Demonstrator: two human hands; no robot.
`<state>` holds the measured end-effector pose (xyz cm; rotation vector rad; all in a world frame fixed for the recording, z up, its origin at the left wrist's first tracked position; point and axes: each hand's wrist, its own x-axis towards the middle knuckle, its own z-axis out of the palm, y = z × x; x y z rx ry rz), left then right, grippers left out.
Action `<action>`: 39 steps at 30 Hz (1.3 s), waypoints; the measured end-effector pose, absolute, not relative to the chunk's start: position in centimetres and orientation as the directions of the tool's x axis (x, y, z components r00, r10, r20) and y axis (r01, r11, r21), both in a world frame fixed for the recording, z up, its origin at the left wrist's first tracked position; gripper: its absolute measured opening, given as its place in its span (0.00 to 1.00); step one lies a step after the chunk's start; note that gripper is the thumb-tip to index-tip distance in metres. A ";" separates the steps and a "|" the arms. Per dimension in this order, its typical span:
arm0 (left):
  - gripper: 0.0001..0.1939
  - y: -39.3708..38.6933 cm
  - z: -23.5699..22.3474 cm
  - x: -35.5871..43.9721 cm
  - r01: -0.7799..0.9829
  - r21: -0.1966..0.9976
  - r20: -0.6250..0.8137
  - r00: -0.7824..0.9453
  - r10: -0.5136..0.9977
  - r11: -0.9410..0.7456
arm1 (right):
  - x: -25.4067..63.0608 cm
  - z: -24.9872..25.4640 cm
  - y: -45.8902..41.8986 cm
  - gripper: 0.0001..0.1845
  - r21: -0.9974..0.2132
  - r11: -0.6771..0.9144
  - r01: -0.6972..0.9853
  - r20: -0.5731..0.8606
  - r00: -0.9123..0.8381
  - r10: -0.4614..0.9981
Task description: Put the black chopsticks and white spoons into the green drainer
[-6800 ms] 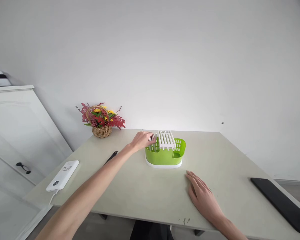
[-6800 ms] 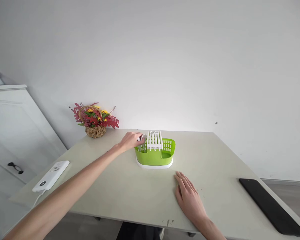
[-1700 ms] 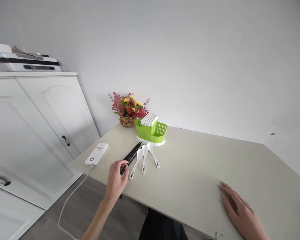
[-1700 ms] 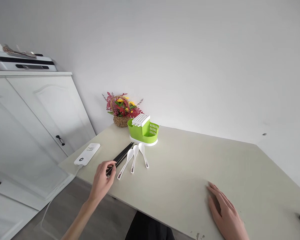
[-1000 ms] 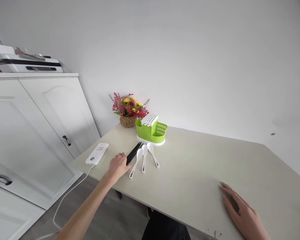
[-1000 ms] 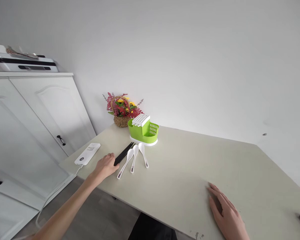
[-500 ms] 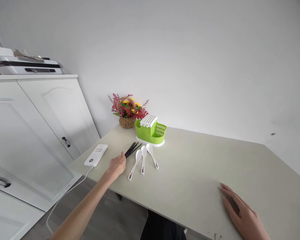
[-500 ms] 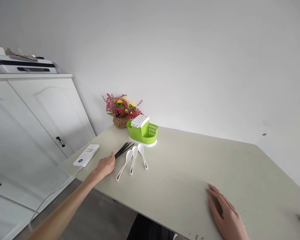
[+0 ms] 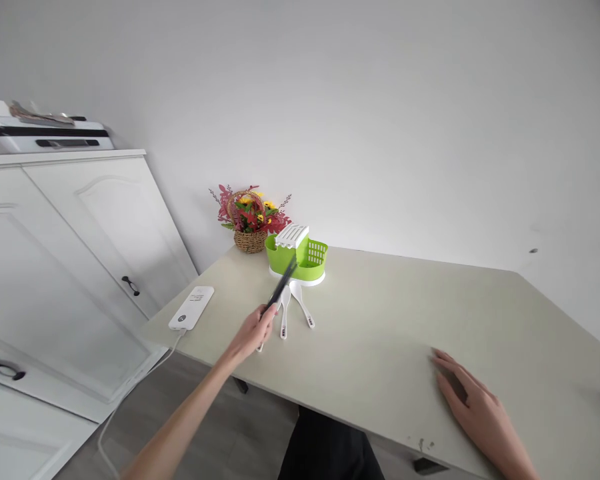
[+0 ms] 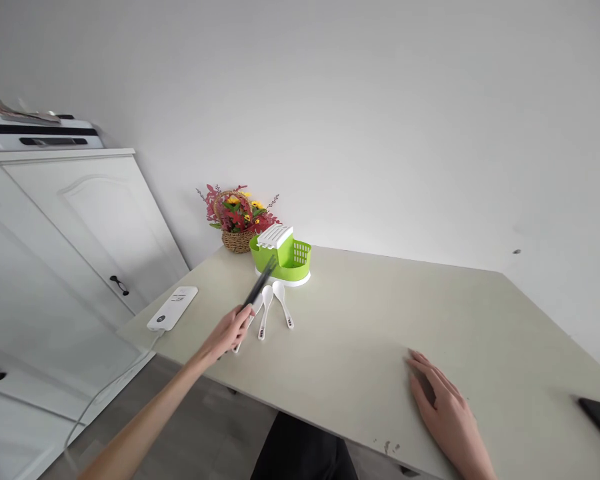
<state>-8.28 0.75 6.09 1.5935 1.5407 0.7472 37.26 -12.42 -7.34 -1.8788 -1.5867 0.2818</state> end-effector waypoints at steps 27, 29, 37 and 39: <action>0.17 -3.8 1.8 7.1 0.871 -0.128 0.239 0.492 0.837 -0.475 | 36.9 -6.0 -12.4 0.24 -0.637 -0.052 0.769 0.219 0.245 0.945; 0.24 -3.6 1.7 5.9 0.869 -0.003 0.363 0.462 0.809 -0.495 | 36.9 -6.1 -12.4 0.24 -0.640 -0.048 0.767 0.219 0.242 0.945; 0.32 1.1 0.7 1.1 0.944 0.276 0.609 -0.027 0.793 -0.180 | 37.1 -6.1 -12.5 0.24 -0.642 -0.049 0.765 0.213 0.239 0.947; 0.36 2.3 0.1 1.2 0.961 0.243 0.587 -0.034 0.809 -0.135 | 37.1 -6.1 -12.5 0.24 -0.632 -0.052 0.774 0.218 0.242 0.945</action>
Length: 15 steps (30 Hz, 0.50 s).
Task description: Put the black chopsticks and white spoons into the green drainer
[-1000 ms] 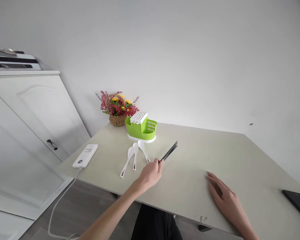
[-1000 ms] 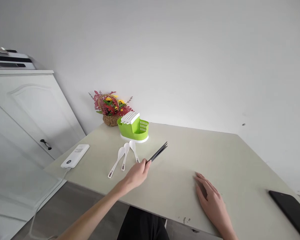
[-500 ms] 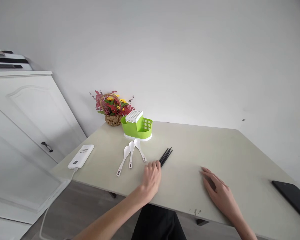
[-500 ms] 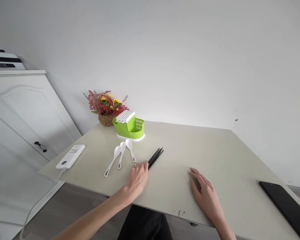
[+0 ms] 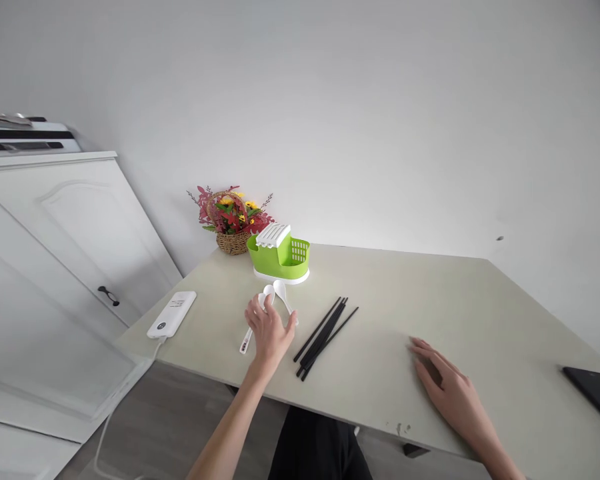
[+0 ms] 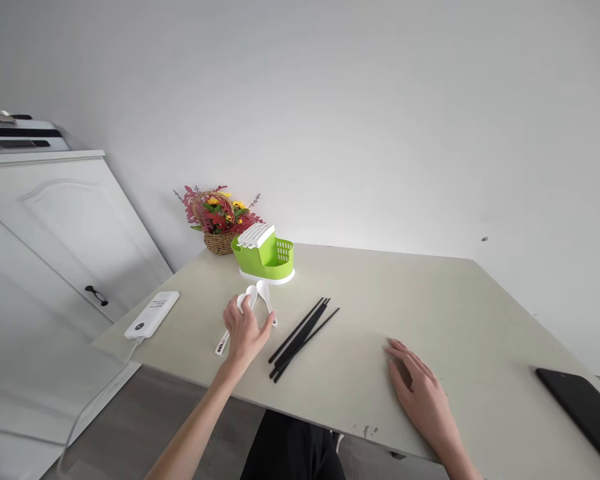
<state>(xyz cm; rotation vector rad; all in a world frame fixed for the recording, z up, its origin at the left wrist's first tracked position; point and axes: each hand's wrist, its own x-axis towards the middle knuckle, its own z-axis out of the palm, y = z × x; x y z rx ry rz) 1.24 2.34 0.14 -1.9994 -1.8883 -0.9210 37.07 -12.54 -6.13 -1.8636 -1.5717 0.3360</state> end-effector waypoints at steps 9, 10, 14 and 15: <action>0.27 2.9 -1.5 0.7 0.951 -0.022 0.426 0.287 0.858 -0.307 | 37.1 -6.3 -12.6 0.24 -0.629 -0.055 0.776 0.210 0.237 0.949; 0.26 2.6 -1.5 0.3 0.949 -0.035 0.424 0.298 0.855 -0.314 | 37.2 -6.3 -12.6 0.24 -0.628 -0.055 0.776 0.211 0.238 0.948; 0.24 1.6 -1.1 -1.6 0.945 -0.044 0.433 0.310 0.846 -0.324 | 37.4 -6.5 -12.7 0.24 -0.627 -0.057 0.777 0.216 0.244 0.945; 0.24 1.3 -1.0 -2.0 0.946 -0.028 0.440 0.301 0.846 -0.322 | 37.4 -6.5 -12.7 0.24 -0.628 -0.057 0.776 0.217 0.245 0.945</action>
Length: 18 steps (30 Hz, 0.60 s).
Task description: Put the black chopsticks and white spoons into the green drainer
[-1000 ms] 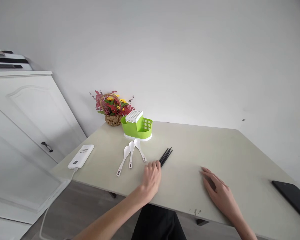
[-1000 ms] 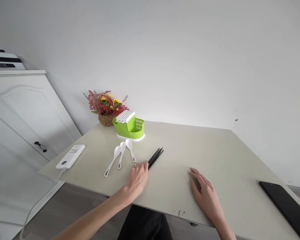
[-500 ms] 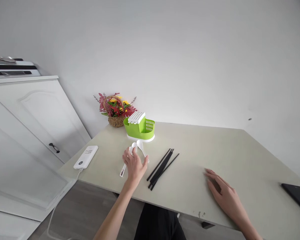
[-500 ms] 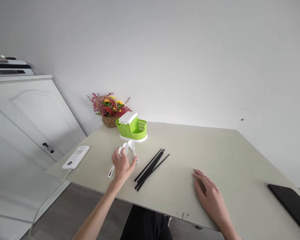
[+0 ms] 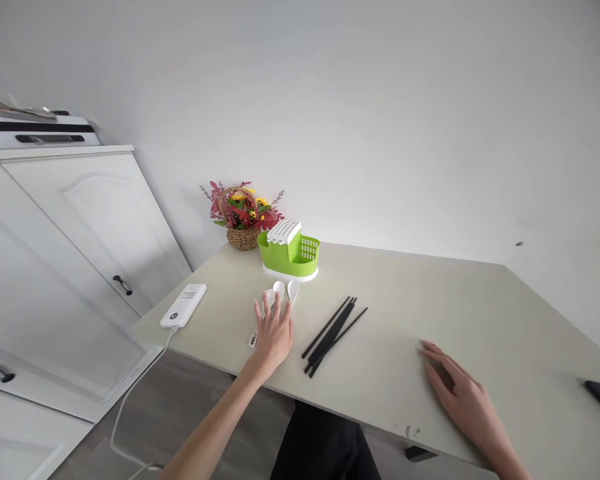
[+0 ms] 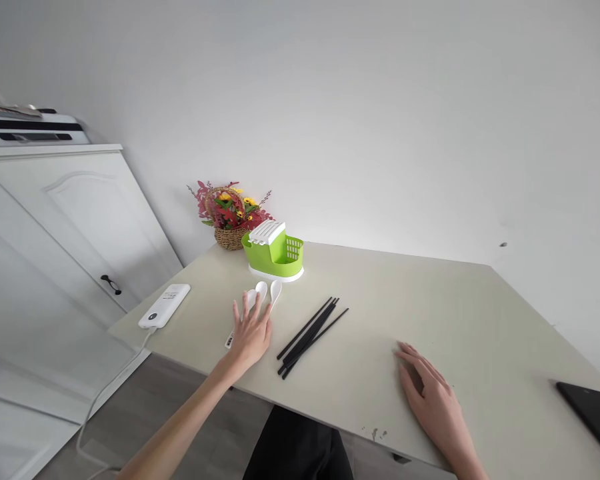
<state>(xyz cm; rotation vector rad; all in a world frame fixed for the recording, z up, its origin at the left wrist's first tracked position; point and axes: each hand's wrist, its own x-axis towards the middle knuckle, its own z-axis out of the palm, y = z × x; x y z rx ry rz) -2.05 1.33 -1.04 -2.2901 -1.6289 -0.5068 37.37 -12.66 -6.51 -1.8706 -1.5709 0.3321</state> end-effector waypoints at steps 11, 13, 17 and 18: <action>0.48 -1.4 -3.1 -5.0 0.987 0.122 0.440 0.044 0.897 -0.109 | 37.4 -6.5 -12.6 0.25 -0.636 -0.077 0.768 0.198 0.259 0.945; 0.48 -1.2 -3.8 -4.7 0.984 0.125 0.421 0.063 0.905 -0.127 | 37.4 -6.4 -12.7 0.25 -0.635 -0.082 0.768 0.192 0.260 0.946; 0.43 0.5 -4.3 -3.4 0.980 0.144 0.415 0.064 0.908 -0.135 | 37.3 -6.3 -12.8 0.25 -0.635 -0.063 0.770 0.213 0.253 0.944; 0.42 1.0 -4.3 -3.0 0.981 0.145 0.412 0.061 0.909 -0.131 | 37.3 -6.2 -12.8 0.25 -0.634 -0.060 0.771 0.217 0.252 0.943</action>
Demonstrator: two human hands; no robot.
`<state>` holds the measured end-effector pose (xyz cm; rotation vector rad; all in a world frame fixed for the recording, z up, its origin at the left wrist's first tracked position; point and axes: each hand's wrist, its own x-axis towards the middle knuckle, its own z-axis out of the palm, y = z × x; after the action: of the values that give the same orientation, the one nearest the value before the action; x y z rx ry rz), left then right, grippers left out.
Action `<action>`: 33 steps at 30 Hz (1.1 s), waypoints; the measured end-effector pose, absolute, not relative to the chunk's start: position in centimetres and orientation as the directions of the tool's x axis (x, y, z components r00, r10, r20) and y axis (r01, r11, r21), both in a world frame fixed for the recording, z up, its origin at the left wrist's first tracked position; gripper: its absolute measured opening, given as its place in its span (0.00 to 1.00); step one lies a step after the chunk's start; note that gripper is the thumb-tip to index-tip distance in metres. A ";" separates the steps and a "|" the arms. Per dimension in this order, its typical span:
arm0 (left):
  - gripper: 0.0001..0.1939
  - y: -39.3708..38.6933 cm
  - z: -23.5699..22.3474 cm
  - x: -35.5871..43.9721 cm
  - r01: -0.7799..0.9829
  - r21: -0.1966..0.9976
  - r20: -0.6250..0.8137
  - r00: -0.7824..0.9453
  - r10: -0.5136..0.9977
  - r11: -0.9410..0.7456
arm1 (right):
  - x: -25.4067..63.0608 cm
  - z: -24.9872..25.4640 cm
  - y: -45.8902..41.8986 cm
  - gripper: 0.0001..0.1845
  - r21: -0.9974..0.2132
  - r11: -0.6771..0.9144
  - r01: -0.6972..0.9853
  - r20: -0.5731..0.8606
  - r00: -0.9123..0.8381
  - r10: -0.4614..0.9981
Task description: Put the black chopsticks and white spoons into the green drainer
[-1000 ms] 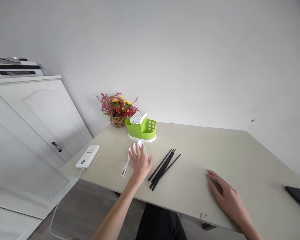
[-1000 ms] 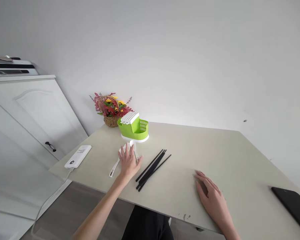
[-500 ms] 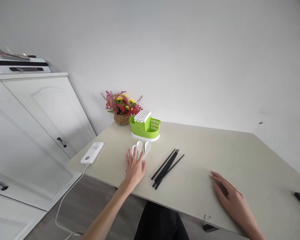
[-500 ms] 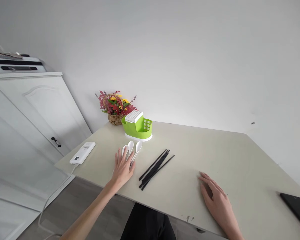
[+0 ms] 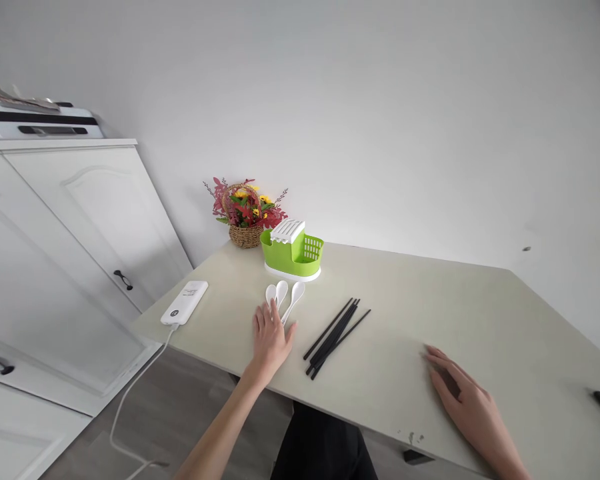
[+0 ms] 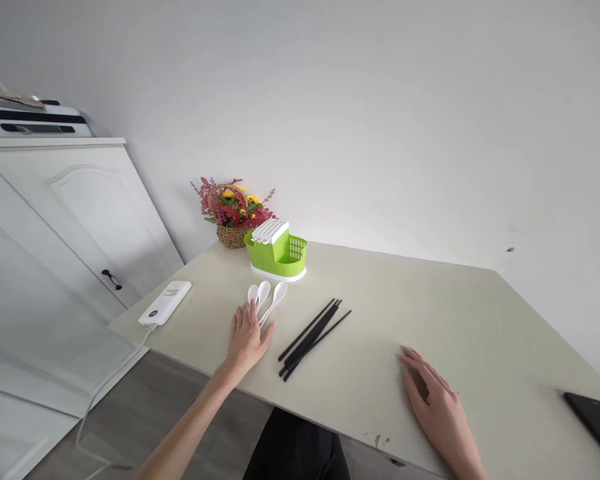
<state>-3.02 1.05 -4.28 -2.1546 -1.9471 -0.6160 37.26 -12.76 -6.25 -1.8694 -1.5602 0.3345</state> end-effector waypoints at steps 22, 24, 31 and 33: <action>0.20 3.9 1.3 -3.6 0.993 -0.040 0.331 0.117 0.936 -0.110 | 37.1 -6.4 -12.6 0.25 -0.648 -0.073 0.758 0.216 0.274 0.937; 0.17 4.1 1.5 -3.4 0.991 -0.047 0.298 0.131 0.945 -0.123 | 37.1 -6.4 -12.6 0.25 -0.641 -0.069 0.764 0.220 0.269 0.938; 0.12 4.8 1.5 -2.7 0.984 -0.043 0.256 0.178 0.950 -0.173 | 37.3 -6.4 -12.5 0.24 -0.629 -0.064 0.775 0.220 0.257 0.941; 0.13 4.7 1.5 -2.7 0.979 -0.037 0.251 0.203 0.947 -0.200 | 37.3 -6.4 -12.5 0.24 -0.635 -0.065 0.769 0.213 0.256 0.943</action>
<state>-2.67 4.65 1.48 -2.2826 -1.8551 -0.2561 37.29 -12.49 -6.39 -1.8743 -1.5554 0.3384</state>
